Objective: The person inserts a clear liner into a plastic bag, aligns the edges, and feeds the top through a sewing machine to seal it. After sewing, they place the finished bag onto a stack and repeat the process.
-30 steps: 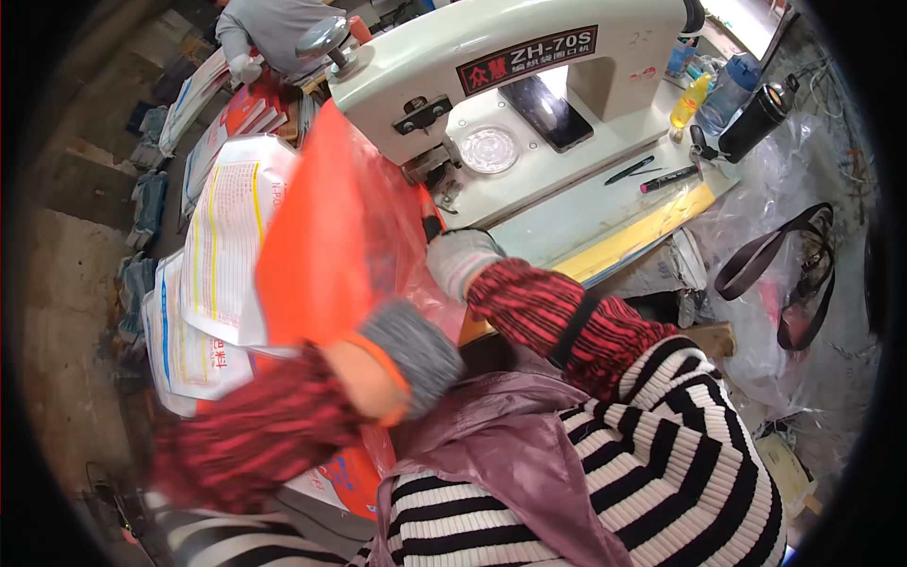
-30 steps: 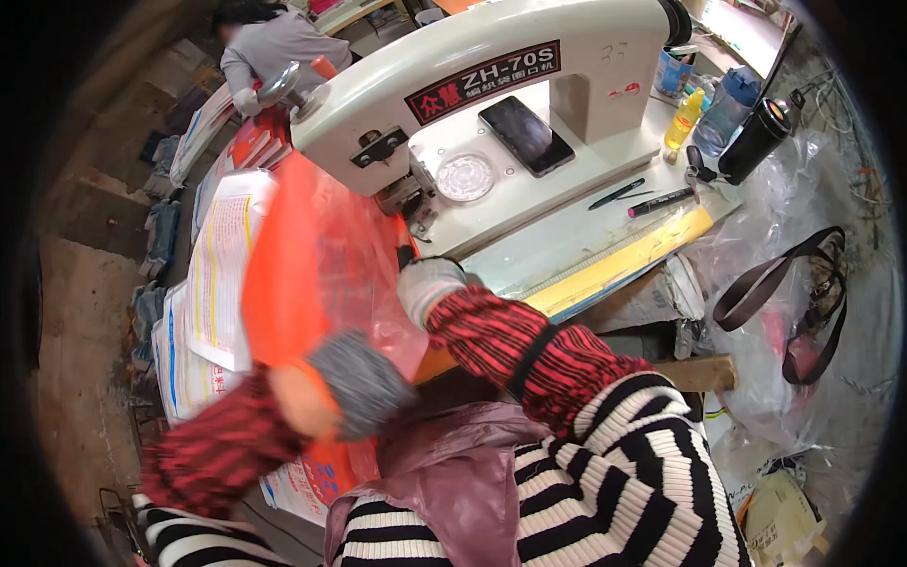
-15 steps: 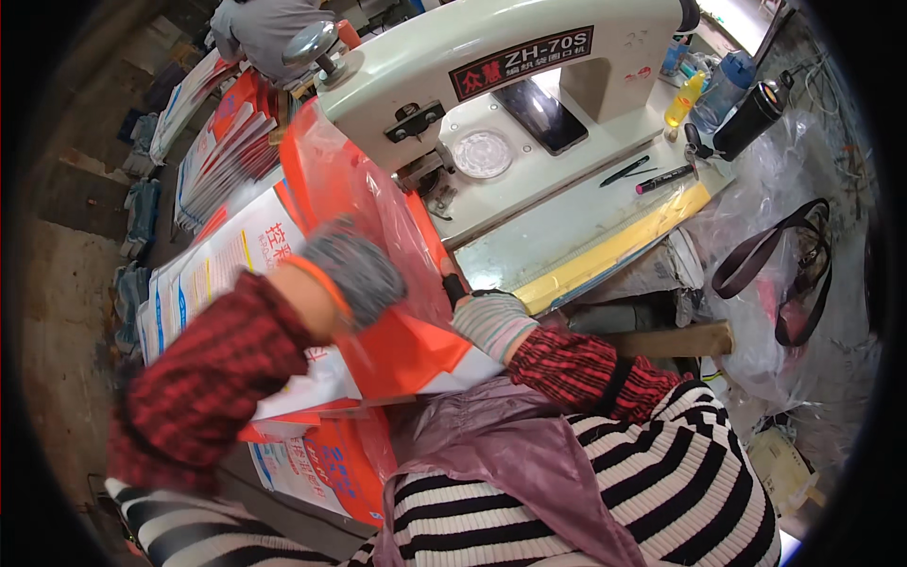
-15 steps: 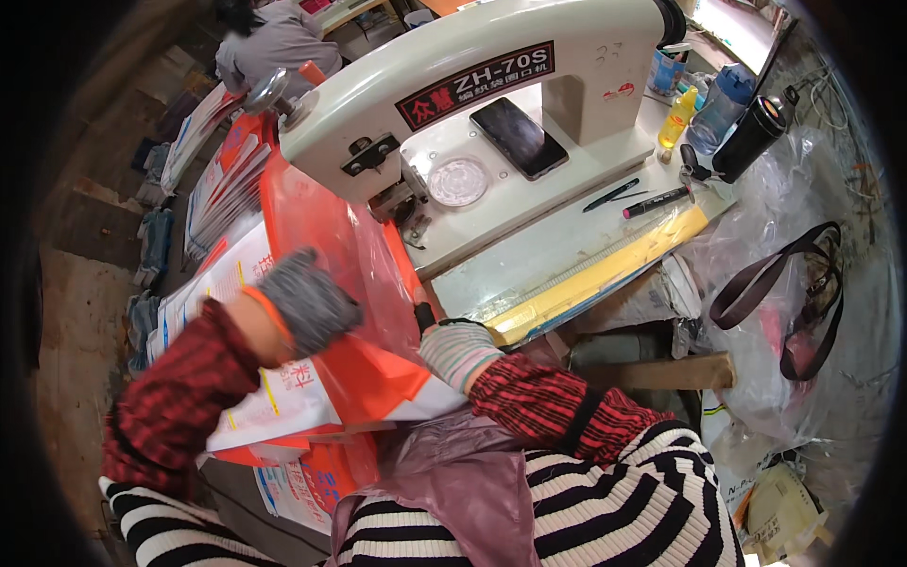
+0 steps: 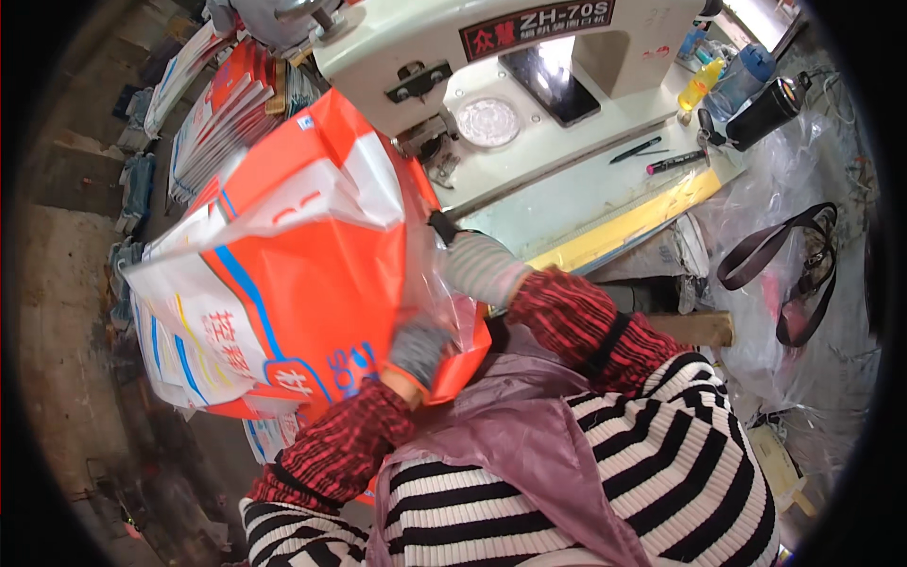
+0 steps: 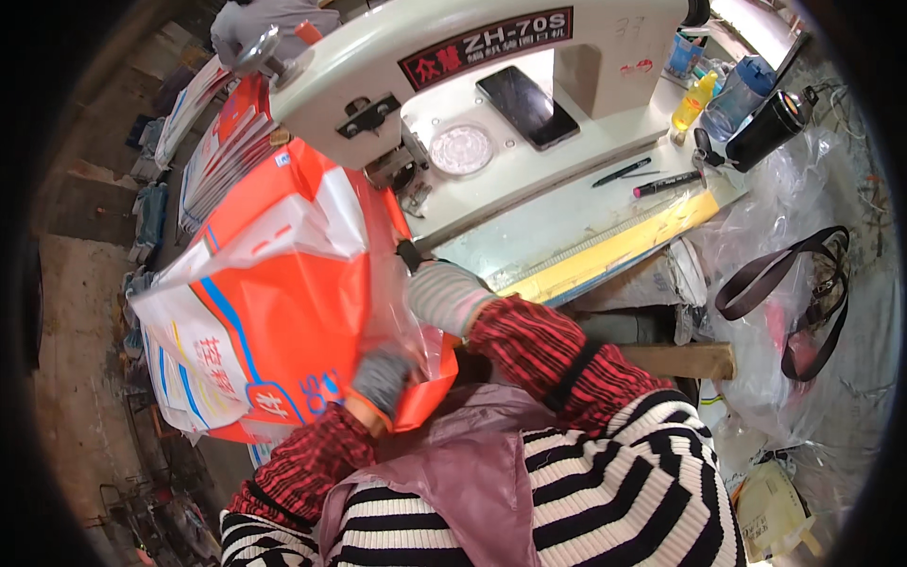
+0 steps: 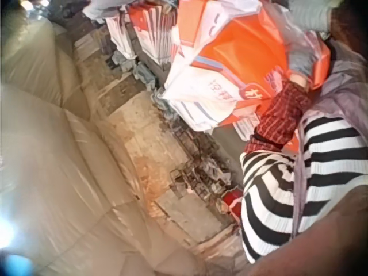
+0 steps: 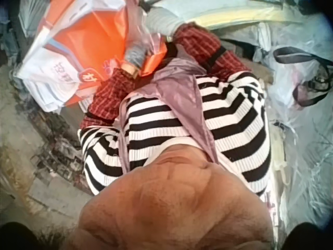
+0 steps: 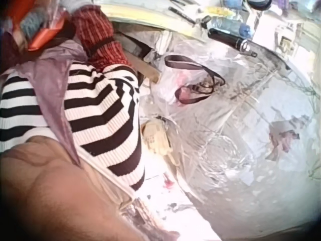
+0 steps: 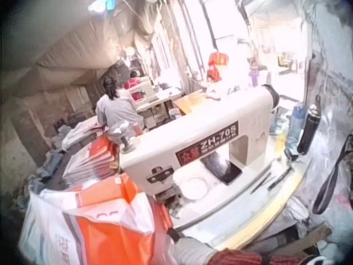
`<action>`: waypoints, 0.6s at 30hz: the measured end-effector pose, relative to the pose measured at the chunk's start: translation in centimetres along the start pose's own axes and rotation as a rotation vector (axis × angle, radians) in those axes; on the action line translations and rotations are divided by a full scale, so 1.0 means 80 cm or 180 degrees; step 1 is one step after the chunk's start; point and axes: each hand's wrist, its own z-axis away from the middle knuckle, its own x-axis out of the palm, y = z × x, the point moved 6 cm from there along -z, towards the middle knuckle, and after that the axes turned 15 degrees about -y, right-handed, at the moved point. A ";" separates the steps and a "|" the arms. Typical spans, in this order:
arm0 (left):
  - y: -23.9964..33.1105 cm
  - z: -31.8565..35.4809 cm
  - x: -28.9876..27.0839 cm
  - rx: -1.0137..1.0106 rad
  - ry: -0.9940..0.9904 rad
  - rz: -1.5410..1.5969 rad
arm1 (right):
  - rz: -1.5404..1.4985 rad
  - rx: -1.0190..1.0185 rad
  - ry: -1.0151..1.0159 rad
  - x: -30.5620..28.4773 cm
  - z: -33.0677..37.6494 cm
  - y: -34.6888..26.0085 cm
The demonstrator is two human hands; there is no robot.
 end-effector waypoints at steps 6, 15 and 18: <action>-0.026 0.063 -0.125 -0.0443 0.2989 0.1450 | -0.6557 -0.0155 0.0302 0.082 0.062 -0.042; -0.045 0.046 -0.016 -0.1402 0.0132 -0.0956 | -0.5838 0.0857 0.0511 0.095 0.102 -0.049; -0.023 0.067 -0.070 -0.0760 0.1444 0.0005 | -0.5447 0.0727 0.0234 0.087 0.106 -0.036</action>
